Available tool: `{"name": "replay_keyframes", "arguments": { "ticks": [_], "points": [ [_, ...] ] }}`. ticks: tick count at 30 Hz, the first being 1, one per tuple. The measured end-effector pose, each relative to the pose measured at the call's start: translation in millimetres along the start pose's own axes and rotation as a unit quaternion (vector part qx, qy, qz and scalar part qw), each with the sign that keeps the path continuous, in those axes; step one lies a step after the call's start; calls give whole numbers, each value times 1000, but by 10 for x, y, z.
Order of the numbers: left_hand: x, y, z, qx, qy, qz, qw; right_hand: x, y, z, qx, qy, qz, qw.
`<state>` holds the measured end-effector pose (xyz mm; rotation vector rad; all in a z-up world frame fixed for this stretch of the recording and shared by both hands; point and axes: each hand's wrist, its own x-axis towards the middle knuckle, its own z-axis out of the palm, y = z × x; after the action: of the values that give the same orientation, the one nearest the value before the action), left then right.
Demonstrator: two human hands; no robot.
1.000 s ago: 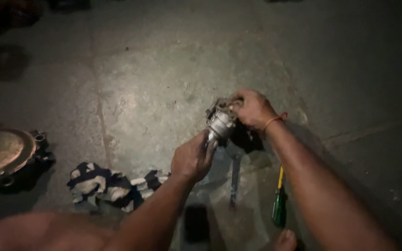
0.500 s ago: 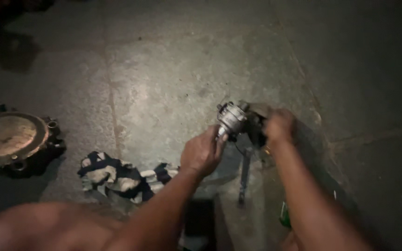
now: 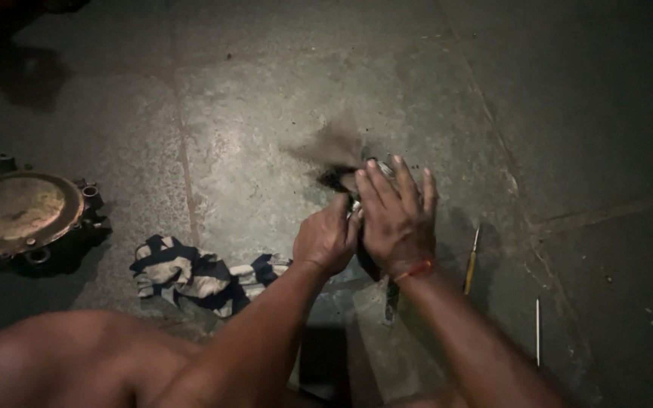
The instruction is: The person is using a thin metal strip and a cloth to scrape and wipe dirt and grease from a mechanical part by hand.
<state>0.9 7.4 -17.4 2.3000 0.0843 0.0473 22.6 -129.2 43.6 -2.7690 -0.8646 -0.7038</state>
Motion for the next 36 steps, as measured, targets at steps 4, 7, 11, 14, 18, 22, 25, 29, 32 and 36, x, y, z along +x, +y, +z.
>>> {"name": "replay_keyframes", "arguments": {
  "ticks": [4,7,11,14,18,22,25,29,32,36],
  "points": [
    [29,-59,34,-3,-12,35,999,-291,25,-104,-25,-20,-11,999],
    [17,-186,117,11,32,75,997,-386,67,-148,-64,-17,-23,998],
    [-9,-209,224,12,33,30,999,-516,245,-161,58,-28,43,997],
    [30,-137,109,16,52,63,997,-632,677,-183,134,1,218,967],
    [-32,177,-112,-70,29,-24,997,-534,1220,-465,548,152,415,711],
    [77,261,-176,-87,5,-85,993,-374,1341,-716,753,207,433,450],
    [160,161,36,-117,79,-42,989,-397,1289,-659,753,177,437,459],
    [260,146,242,-171,107,-110,973,-324,1250,-546,698,151,429,553],
    [281,160,283,-143,107,-96,979,-362,1300,-455,707,139,428,545],
    [275,176,259,-104,102,-92,985,-362,1252,-368,714,130,431,537]
  ]
}}
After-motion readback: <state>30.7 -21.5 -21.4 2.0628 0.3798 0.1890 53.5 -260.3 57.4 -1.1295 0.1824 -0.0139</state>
